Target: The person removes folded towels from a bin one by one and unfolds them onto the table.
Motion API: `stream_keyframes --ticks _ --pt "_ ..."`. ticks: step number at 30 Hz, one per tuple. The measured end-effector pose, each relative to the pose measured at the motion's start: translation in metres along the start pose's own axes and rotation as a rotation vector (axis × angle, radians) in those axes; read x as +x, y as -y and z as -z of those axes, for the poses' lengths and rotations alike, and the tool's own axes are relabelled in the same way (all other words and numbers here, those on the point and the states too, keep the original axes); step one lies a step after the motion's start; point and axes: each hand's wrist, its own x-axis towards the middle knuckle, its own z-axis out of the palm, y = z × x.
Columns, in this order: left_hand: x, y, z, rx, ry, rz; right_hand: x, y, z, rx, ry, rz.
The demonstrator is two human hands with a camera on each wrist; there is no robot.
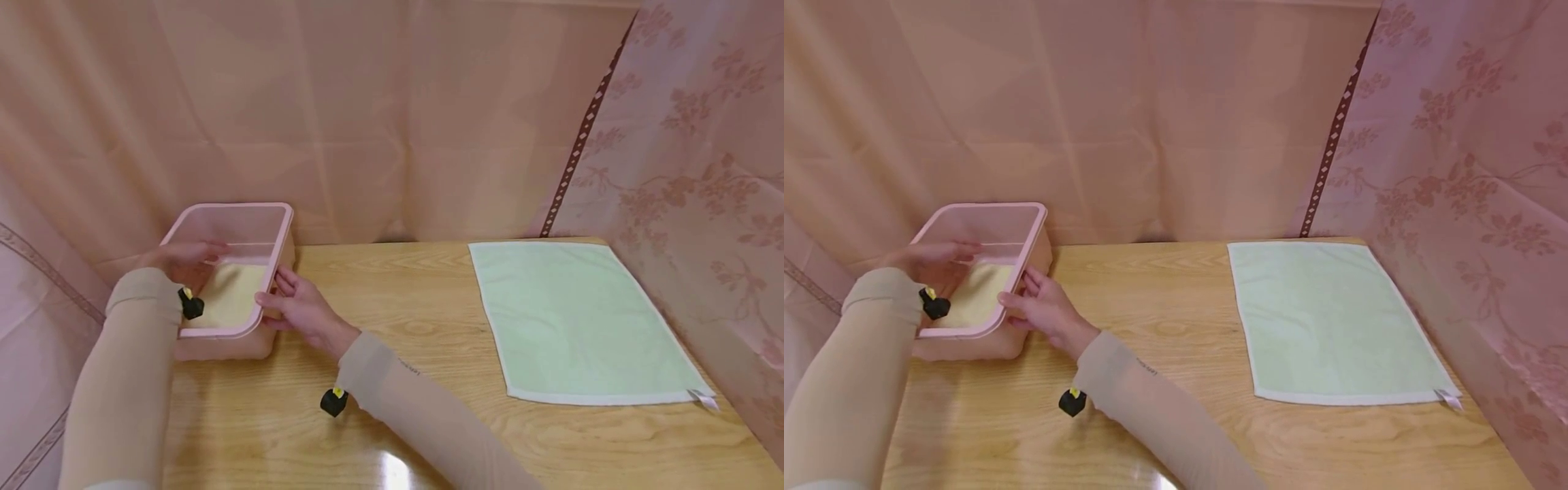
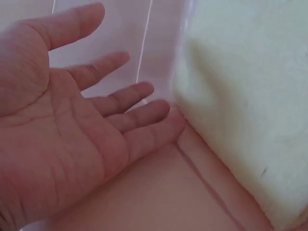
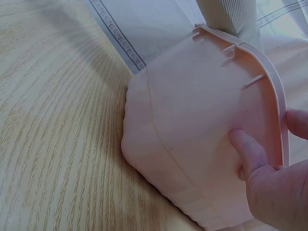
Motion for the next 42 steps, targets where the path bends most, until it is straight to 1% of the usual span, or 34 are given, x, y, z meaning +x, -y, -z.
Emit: stream_keyframes --ticks 2,4,6,9,14,16,21,23,27,29,32,37,39,40,42 --pt "0.000 0.000 0.001 0.006 -0.026 -0.024 0.000 0.001 0.000 -0.002 -0.003 0.002" --pt "0.000 0.001 0.002 0.005 -0.026 -0.020 0.001 0.001 0.000 -0.003 -0.005 0.001" --pt "0.000 0.002 0.002 -0.005 -0.018 0.000 0.001 0.001 0.000 -0.006 -0.004 -0.001" --pt "0.000 0.004 0.004 -0.017 -0.001 0.048 0.001 0.001 -0.001 -0.007 -0.001 -0.004" --pt "-0.001 0.004 0.005 -0.031 -0.012 0.066 0.001 0.000 -0.002 -0.004 -0.002 -0.003" --pt "-0.001 0.003 0.005 -0.029 -0.015 0.062 0.001 0.000 -0.002 0.001 -0.002 -0.003" --pt "-0.004 0.005 0.004 -0.034 -0.051 0.030 0.002 -0.002 -0.003 -0.001 -0.007 -0.006" --pt "-0.004 0.007 0.003 -0.020 -0.070 0.024 0.001 -0.002 -0.004 -0.006 -0.011 -0.009" --pt "-0.002 0.010 0.004 0.051 -0.093 0.024 0.001 -0.002 -0.003 -0.010 -0.015 -0.012" --pt "0.000 0.010 0.005 0.077 -0.090 0.022 0.001 -0.001 -0.003 -0.011 -0.018 -0.013" --pt "0.002 0.007 0.003 0.089 -0.078 0.018 0.001 -0.001 -0.003 -0.007 -0.019 -0.012" --pt "0.005 0.003 0.000 0.046 -0.008 0.046 0.002 -0.001 -0.003 0.003 -0.017 -0.008" --pt "0.006 0.003 -0.001 0.035 0.003 0.060 0.001 -0.001 -0.002 0.005 -0.016 -0.006" --pt "0.006 0.003 -0.001 0.032 0.000 0.061 0.001 -0.001 -0.002 0.005 -0.016 -0.004" --pt "0.008 0.005 -0.002 0.024 -0.036 0.056 0.001 -0.001 -0.002 0.008 -0.012 0.001"
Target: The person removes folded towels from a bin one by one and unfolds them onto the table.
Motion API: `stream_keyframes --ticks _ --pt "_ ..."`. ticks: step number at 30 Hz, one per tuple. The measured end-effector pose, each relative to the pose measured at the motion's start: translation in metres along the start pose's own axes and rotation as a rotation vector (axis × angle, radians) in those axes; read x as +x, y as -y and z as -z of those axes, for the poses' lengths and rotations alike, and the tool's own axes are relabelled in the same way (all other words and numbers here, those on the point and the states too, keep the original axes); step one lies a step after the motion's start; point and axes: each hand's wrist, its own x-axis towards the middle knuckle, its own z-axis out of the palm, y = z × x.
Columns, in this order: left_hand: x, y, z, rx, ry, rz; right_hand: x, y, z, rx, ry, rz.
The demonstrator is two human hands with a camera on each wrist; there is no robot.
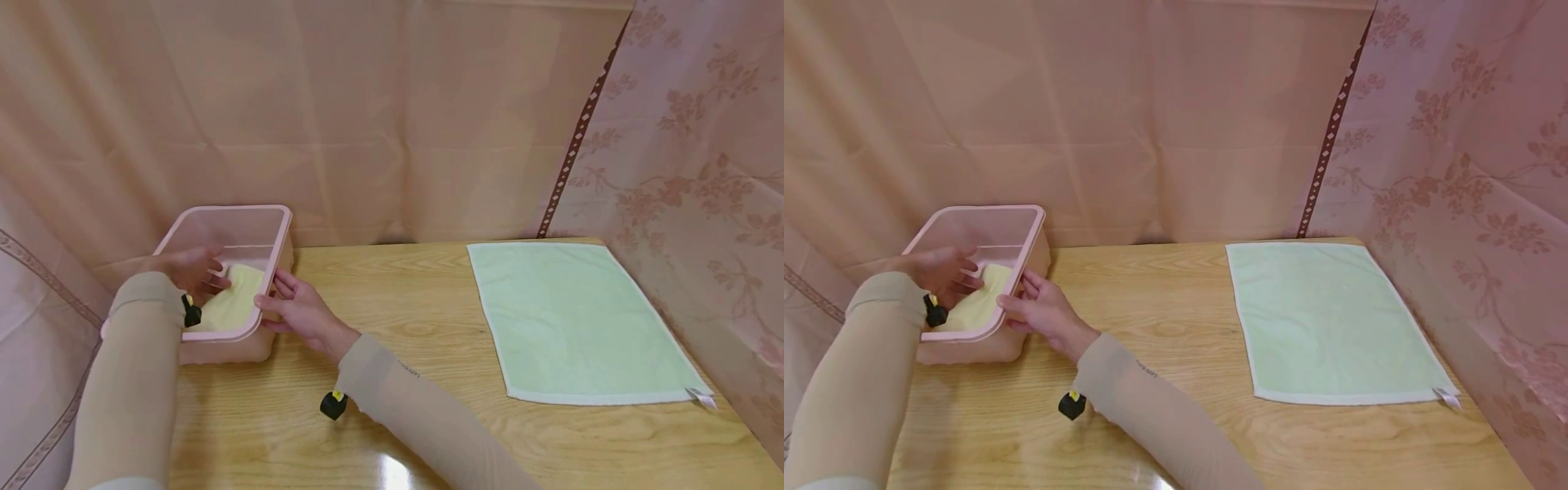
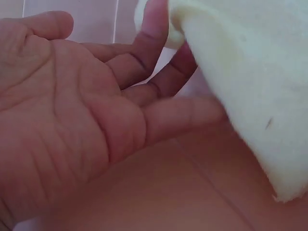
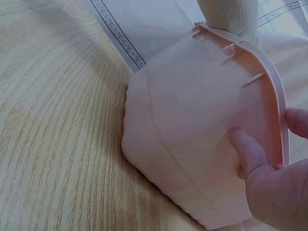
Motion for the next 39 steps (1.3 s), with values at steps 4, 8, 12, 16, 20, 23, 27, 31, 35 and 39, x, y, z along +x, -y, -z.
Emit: stream_keyframes --ticks 4,8,12,16,20,23,27,31,35,39 --pt "0.002 0.002 -0.004 -0.093 -0.092 0.009 -0.001 0.000 0.000 0.003 0.003 0.001" --pt "0.002 0.002 -0.007 -0.128 -0.124 0.036 -0.001 0.000 0.001 0.004 -0.004 0.000" --pt "0.003 0.001 -0.003 0.009 -0.030 0.064 -0.001 0.000 0.001 0.005 -0.008 0.006" --pt "0.009 -0.001 0.002 0.126 0.137 0.080 -0.002 0.000 0.001 0.006 -0.005 0.006" --pt "0.011 -0.002 0.002 0.133 0.205 0.079 -0.002 0.001 0.002 0.000 0.000 -0.003" --pt "0.008 -0.003 0.000 0.088 0.184 0.065 -0.002 0.002 0.002 -0.006 0.000 -0.009" --pt "0.003 -0.004 -0.002 0.028 0.152 0.040 -0.004 0.003 0.002 -0.015 0.003 -0.017" --pt "-0.001 -0.005 -0.003 0.022 0.173 0.023 -0.005 0.003 0.002 -0.018 0.006 -0.024" --pt "-0.003 -0.006 -0.003 0.012 0.173 0.005 -0.006 0.003 0.003 -0.010 0.008 -0.025" --pt "-0.005 -0.009 -0.005 0.016 0.098 0.012 -0.006 0.003 0.003 -0.001 0.006 -0.018"
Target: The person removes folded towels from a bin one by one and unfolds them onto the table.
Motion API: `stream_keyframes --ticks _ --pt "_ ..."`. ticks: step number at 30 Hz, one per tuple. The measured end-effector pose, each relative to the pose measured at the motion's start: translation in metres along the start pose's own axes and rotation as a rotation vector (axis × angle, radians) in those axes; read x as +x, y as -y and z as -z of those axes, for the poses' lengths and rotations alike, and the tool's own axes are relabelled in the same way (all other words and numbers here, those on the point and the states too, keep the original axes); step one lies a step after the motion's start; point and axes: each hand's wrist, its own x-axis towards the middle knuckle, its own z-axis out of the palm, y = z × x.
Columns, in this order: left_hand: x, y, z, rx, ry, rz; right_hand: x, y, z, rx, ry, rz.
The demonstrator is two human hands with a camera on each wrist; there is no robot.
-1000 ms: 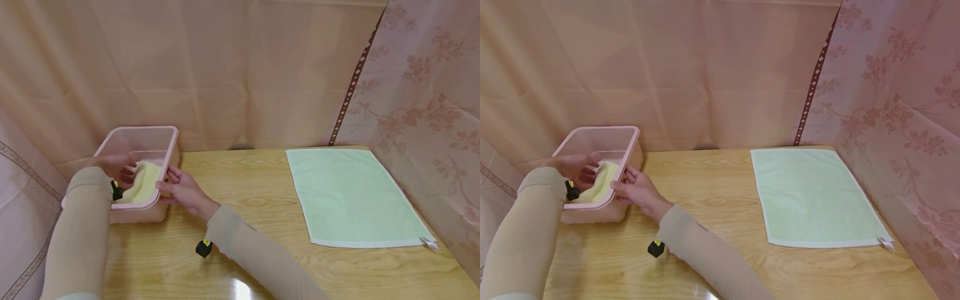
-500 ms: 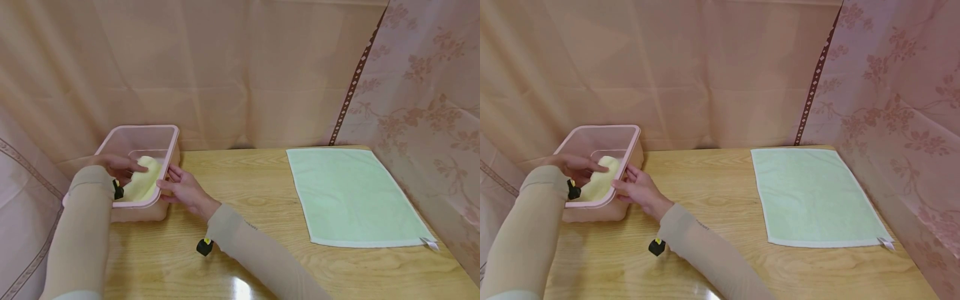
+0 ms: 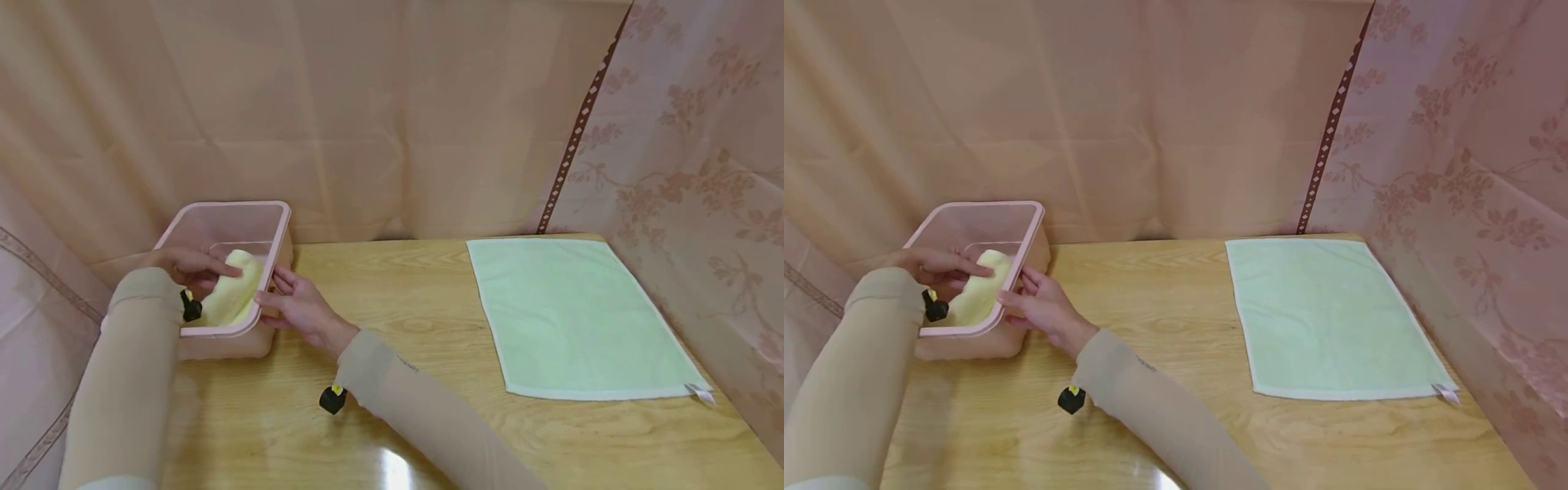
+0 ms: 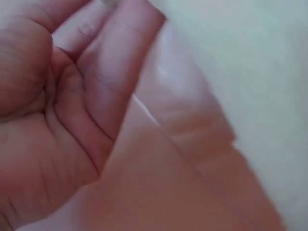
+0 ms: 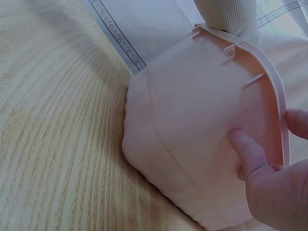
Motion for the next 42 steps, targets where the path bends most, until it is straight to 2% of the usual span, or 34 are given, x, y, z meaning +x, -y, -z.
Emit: stream_keyframes --ticks 4,10,14,19,22,28,35,42 --pt "-0.007 -0.011 -0.004 0.042 -0.069 -0.014 0.001 0.001 0.000 0.015 -0.014 0.004" --pt "-0.025 -0.031 -0.012 0.087 -0.166 -0.097 0.002 0.002 -0.002 0.035 0.009 0.020" --pt "-0.034 -0.040 -0.016 0.092 -0.186 -0.141 0.002 0.002 -0.005 0.040 0.005 0.015" --pt "-0.048 -0.051 -0.022 0.152 -0.236 -0.201 0.002 0.003 -0.005 0.042 0.004 0.013" --pt "-0.058 -0.058 -0.025 0.179 -0.259 -0.231 0.004 0.002 -0.002 0.058 0.029 0.011" --pt "-0.077 -0.066 -0.032 0.183 -0.285 -0.252 0.008 -0.003 0.007 0.127 0.119 -0.034" --pt "-0.090 -0.076 -0.042 0.196 -0.339 -0.314 0.004 0.002 0.025 0.169 0.060 -0.073" --pt "-0.110 -0.097 -0.058 0.239 -0.392 -0.363 0.000 0.013 0.034 0.161 0.059 -0.071"
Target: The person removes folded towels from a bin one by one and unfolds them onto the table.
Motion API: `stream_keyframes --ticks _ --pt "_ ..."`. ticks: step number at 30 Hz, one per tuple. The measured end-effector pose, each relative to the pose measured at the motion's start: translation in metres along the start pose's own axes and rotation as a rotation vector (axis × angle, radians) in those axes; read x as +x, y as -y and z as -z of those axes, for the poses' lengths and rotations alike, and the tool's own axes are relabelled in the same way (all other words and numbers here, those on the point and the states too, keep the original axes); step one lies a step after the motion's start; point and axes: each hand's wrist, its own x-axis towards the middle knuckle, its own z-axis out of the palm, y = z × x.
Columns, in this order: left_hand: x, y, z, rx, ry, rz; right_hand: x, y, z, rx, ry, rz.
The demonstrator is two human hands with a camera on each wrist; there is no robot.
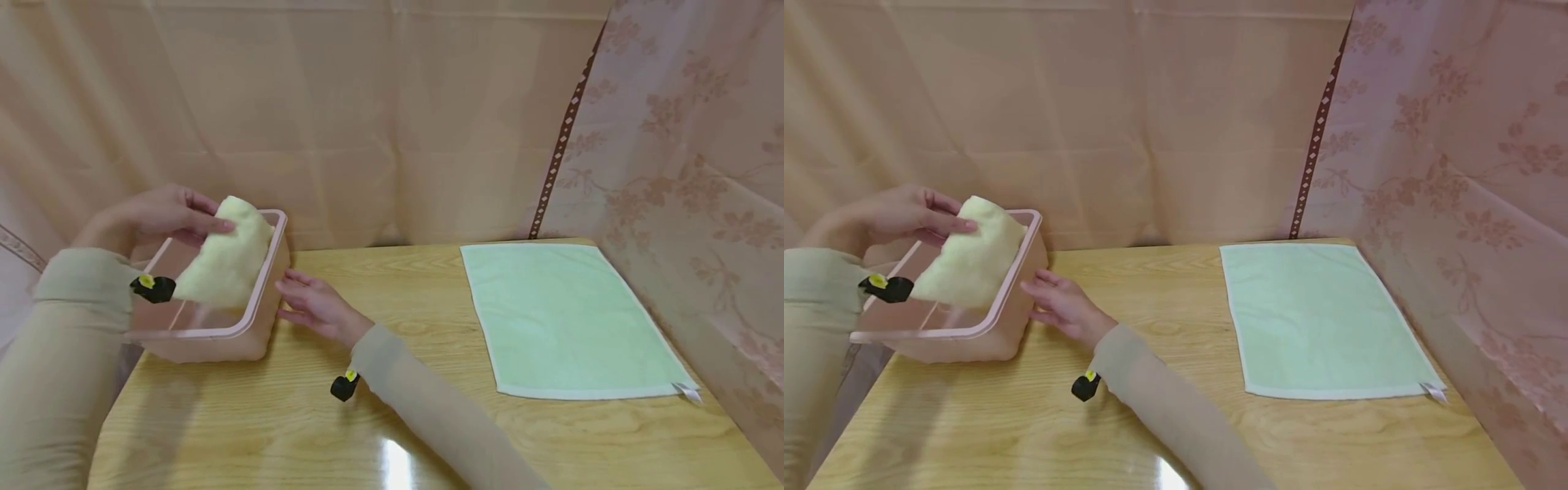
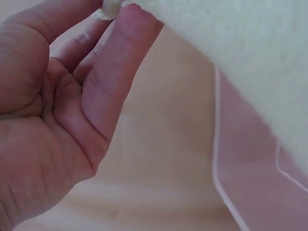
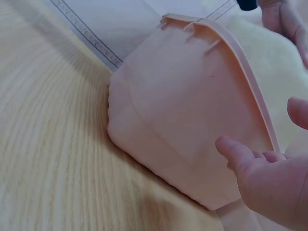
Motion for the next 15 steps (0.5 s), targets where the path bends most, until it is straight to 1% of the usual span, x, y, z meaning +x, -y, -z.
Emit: stream_keyframes --ticks 5,8,10,15 --pt "-0.007 -0.018 -0.002 0.008 -0.010 -0.038 0.002 0.007 0.002 -0.002 0.026 0.016" --pt "-0.011 -0.028 -0.005 0.022 -0.007 -0.065 0.002 0.012 0.003 -0.023 0.044 0.033" --pt "-0.014 -0.035 -0.008 0.050 -0.008 -0.073 0.002 0.015 0.003 -0.026 0.053 0.043" --pt "-0.023 -0.058 -0.021 0.143 0.004 -0.133 0.004 0.025 0.003 -0.006 0.075 0.080"
